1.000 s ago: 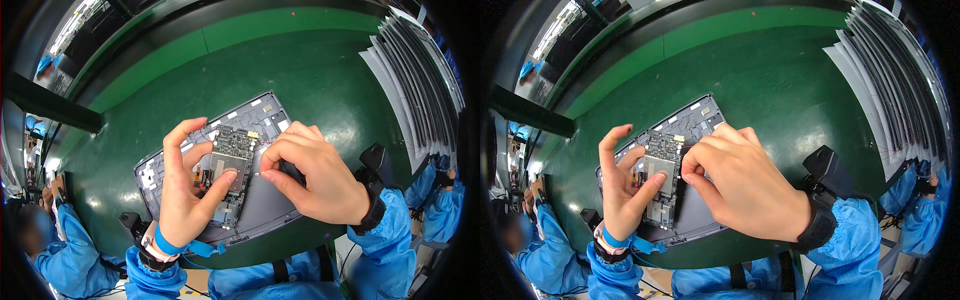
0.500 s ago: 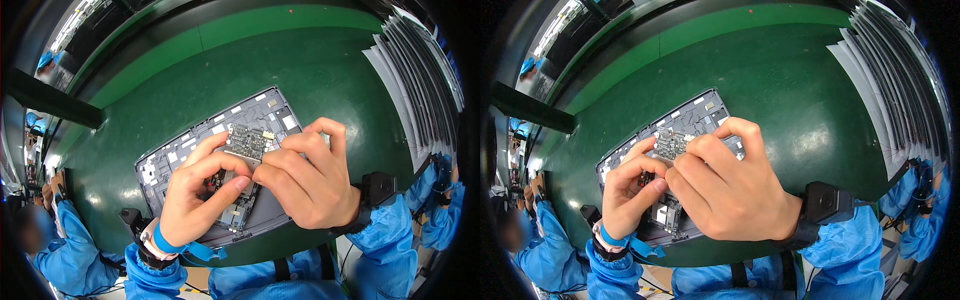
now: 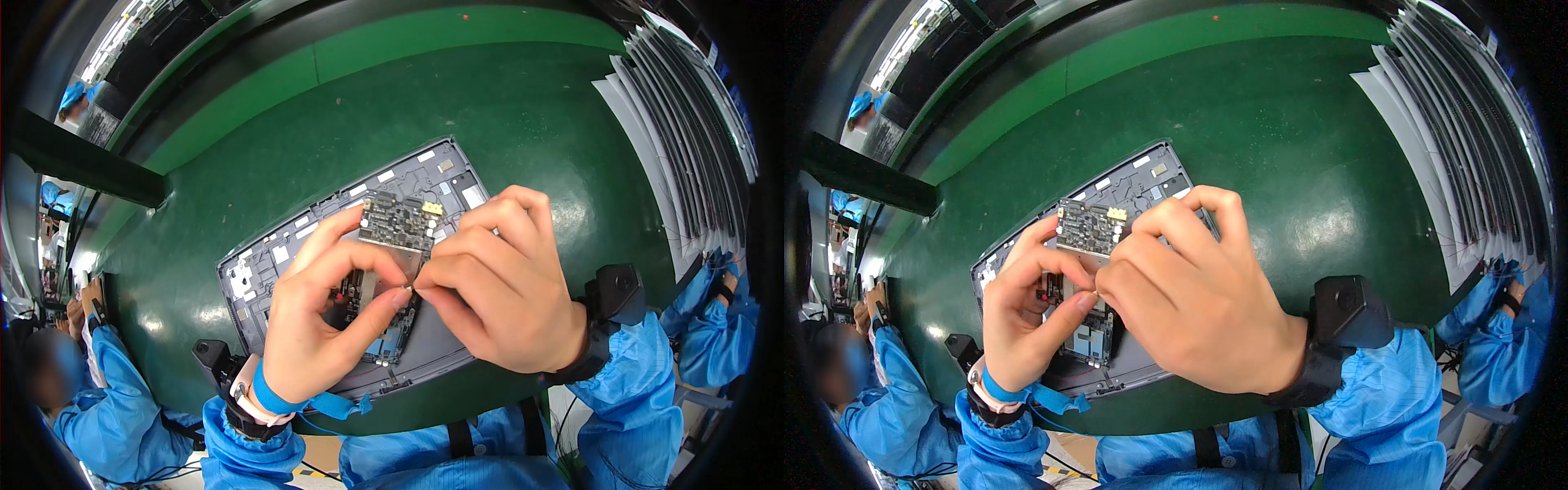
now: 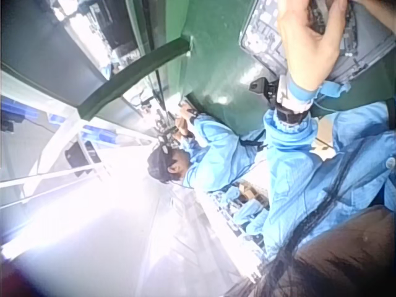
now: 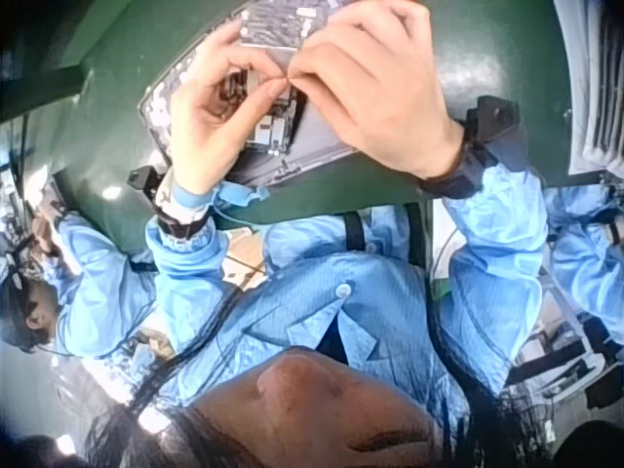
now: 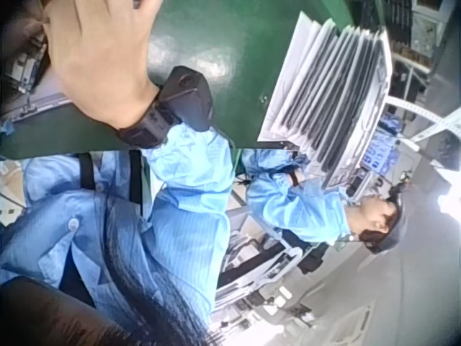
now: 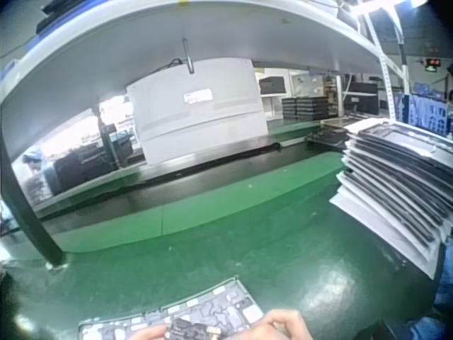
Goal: Assembling motherboards and internal components into laptop chassis on a factory production line.
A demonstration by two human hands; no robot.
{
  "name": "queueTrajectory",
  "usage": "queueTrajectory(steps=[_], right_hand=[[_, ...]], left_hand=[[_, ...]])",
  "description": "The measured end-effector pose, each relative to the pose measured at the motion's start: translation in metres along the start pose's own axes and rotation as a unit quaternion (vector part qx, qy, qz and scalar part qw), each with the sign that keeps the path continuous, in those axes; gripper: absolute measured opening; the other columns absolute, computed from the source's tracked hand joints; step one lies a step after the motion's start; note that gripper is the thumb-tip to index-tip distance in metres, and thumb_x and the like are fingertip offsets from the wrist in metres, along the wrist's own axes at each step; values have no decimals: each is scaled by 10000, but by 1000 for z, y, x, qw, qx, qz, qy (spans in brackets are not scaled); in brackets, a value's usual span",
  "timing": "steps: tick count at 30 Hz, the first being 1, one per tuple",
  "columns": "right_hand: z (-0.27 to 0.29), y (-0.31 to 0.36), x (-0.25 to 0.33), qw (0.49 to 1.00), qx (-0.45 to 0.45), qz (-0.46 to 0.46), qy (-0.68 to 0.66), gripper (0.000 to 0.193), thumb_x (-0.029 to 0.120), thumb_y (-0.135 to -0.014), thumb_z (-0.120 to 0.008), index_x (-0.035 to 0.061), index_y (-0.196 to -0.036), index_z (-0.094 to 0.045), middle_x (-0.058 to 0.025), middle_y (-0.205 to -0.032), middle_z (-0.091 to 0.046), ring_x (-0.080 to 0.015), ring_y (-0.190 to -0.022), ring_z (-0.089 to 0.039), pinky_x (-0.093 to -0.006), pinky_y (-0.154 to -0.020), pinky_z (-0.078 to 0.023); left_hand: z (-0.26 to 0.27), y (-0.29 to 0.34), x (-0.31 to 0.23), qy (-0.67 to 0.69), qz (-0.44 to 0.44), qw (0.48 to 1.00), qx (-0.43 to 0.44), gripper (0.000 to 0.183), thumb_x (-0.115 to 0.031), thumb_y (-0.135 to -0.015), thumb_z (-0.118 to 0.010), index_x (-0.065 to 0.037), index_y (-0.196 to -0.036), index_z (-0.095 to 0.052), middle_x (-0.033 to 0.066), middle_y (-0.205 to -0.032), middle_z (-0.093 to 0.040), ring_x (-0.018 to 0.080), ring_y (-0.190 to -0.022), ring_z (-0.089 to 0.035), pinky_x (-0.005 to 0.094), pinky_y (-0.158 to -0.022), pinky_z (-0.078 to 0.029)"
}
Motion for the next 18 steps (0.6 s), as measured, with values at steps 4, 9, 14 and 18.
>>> queueTrajectory(steps=[4,9,14,18], right_hand=[[7,-7,-12,999,7,-41,-30,224,13,-598,-697,81,-784,-593,-11,-789,-586,-228,-773,-511,-375,-761,-365],[7,-6,-33,991,-1,-118,-60,160,-19,-661,-674,65,-765,-586,-29,-766,-601,-234,-783,-533,-333,-756,-384],[8,-4,-38,989,-16,-134,-52,149,-22,-670,-672,58,-760,-585,-43,-746,-603,-233,-784,-539,-328,-747,-394],[5,-5,-35,990,-10,-126,-58,151,-24,-668,-674,60,-758,-586,-40,-746,-603,-231,-782,-540,-329,-743,-390]], left_hand=[[5,2,7,80,39,994,-57,253,11,-737,-669,-28,-971,-580,70,-986,-590,236,-1115,-499,327,-875,-429],[-1,3,12,215,77,973,-34,424,96,-752,-621,8,-1141,-479,79,-1117,-491,146,-1095,-460,263,-863,-428],[-4,0,11,143,37,989,0,540,135,-730,-593,21,-1220,-397,105,-1196,-432,162,-1124,-439,269,-913,-423],[-3,0,6,149,20,989,-4,555,131,-728,-601,24,-1230,-388,114,-1219,-416,173,-1156,-413,273,-928,-417]])
Point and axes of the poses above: each hand's wrist, its own y-axis away from the middle knuckle, its own z-axis out of the back of the hand, x = y × z, the point moved 9 cm from there along -y, towards the middle knuckle
